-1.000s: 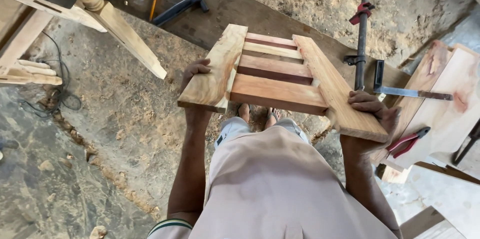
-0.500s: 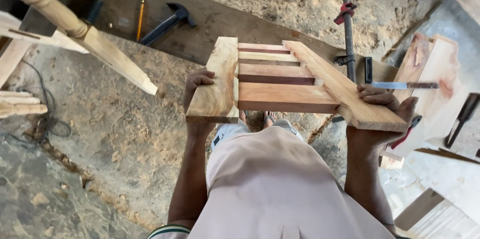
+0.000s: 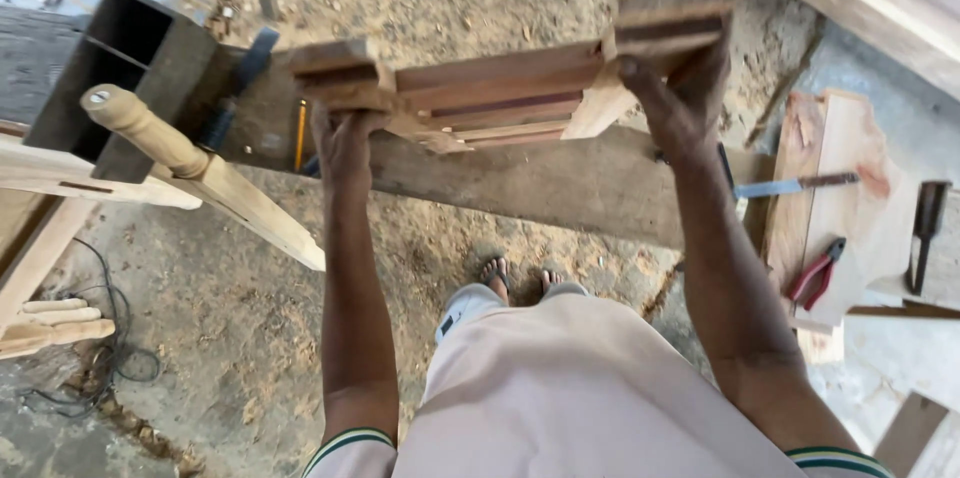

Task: The person assembles a wooden chair back on a workbench. They take nails from a wooden box, position a rail against the frame, drive nails with a hammer, tighten a bar clamp across the assembly, then lift and reposition the chair back to check the fit of its slats.

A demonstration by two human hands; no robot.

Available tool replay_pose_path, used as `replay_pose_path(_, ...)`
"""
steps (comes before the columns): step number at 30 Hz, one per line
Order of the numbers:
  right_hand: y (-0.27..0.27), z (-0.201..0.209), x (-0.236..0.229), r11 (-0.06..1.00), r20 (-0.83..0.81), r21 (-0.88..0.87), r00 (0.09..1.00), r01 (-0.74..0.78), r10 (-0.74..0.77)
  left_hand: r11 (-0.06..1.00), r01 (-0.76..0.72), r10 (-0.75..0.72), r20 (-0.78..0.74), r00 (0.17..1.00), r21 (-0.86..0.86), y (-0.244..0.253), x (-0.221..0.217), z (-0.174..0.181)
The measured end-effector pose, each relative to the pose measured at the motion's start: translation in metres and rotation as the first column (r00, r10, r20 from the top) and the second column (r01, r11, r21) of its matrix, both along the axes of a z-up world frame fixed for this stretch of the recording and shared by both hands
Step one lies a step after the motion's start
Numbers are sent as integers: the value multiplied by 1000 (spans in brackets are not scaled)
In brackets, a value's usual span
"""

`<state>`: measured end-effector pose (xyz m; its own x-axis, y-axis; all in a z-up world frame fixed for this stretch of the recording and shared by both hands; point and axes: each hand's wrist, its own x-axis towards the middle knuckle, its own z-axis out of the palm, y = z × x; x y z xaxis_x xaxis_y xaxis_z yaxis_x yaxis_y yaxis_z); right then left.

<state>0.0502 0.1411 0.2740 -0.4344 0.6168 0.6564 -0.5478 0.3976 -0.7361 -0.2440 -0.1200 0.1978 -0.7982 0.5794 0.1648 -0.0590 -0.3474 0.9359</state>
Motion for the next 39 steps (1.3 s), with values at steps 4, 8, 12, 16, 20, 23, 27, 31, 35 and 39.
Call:
replay_pose_path(4, 40, 12, -26, 920, 328, 386, 922, 66, -204, 998, -29, 28, 13, 1000, 52, 24, -40, -14)
replay_pose_path(8, 32, 29, -59, 862, 303, 497, 911, 100, -280, 997, -61, 58, 61, 996, 47, 36, -71, -20)
replay_pose_path(12, 19, 44, -88, 894, 401, 434, 864, 114, -305, 997, -76, 75, 118, 990, 10, 37, -91, -17)
replay_pose_path(16, 17, 58, -115, 845, 345, 533, 899, 49, -270, 989, -143, 138, 122, 983, 30, 32, -99, -24)
replay_pose_path(20, 34, 40, -144, 799, 313, 599, 931, -40, -189, 977, -215, 215, 88, 973, -6, 13, -91, -24)
replay_pose_path(23, 24, 50, -160, 772, 236, 627, 970, -103, -61, 967, -249, 254, 117, 960, -55, -1, -89, -23)
replay_pose_path(27, 5, 65, -176, 702, 353, 689, 929, -181, -107, 964, -261, 266, 226, 937, -52, -15, -93, -39)
replay_pose_path(31, -12, 59, -196, 796, 421, 579, 901, -178, -105, 951, -304, 307, 258, 916, -54, -30, -117, -84)
replay_pose_path(35, 2, -2, -191, 805, 452, 536, 892, -255, -19, 926, -328, 360, 173, 917, -188, -69, -129, -136)
replay_pose_path(39, 34, -72, -176, 873, 819, 259, 573, -414, 29, 791, -525, 353, -467, 810, -313, -122, -123, -195)
